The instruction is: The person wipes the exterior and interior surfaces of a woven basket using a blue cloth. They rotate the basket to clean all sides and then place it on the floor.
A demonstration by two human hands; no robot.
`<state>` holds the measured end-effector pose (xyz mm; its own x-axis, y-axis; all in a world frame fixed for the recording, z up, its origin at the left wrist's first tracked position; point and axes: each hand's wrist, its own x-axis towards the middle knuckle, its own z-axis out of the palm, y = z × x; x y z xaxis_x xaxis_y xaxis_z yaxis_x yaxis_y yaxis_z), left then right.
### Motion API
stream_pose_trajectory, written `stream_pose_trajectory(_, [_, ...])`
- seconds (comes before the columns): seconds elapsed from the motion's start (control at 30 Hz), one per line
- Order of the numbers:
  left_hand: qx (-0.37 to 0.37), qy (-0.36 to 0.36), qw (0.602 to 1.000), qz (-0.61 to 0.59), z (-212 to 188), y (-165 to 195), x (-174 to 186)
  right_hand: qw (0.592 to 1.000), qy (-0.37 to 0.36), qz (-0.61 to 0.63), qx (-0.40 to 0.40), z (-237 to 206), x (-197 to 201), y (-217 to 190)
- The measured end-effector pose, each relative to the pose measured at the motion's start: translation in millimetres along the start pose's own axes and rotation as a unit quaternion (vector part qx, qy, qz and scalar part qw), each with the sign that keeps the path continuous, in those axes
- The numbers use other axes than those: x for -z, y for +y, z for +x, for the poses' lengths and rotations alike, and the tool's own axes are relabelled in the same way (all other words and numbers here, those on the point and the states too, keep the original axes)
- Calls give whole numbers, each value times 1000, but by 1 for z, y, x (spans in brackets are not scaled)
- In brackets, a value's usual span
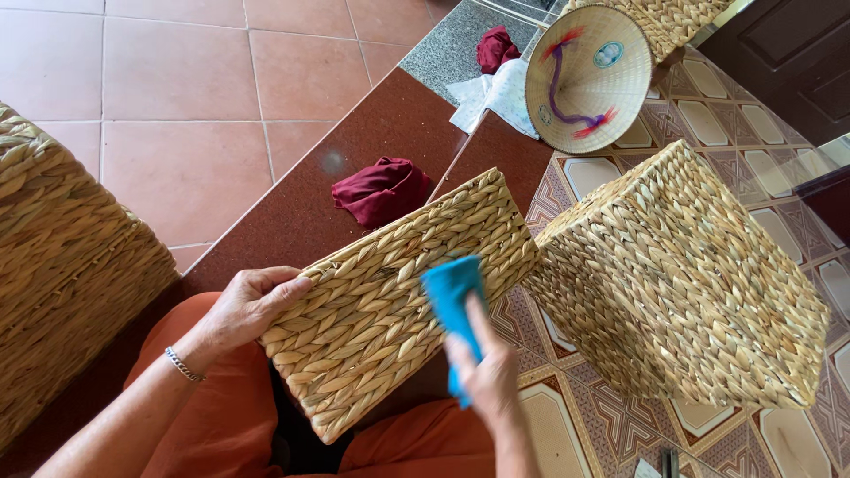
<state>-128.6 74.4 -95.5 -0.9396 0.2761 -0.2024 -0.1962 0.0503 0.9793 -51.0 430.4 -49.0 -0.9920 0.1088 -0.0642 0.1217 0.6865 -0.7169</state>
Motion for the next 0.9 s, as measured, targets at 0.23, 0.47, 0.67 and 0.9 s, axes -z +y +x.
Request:
stream_pose_trajectory(0.23, [11,-1,1000,-17,2,-2,5,954,-75,-59,283,-80,-36,-40])
stream_pose_trajectory(0.47, [10,-11,999,35,2,6,4,998,-56,2,-17,20,24,15])
stream_pose_trajectory(0.67, [-9,-27,999,29,6,5,3,953,175,-241,-60,121,68,34])
stream_pose_trajectory(0.9, [8,5,999,31,18,-4,14,921,233,-312,25,128,19,-5])
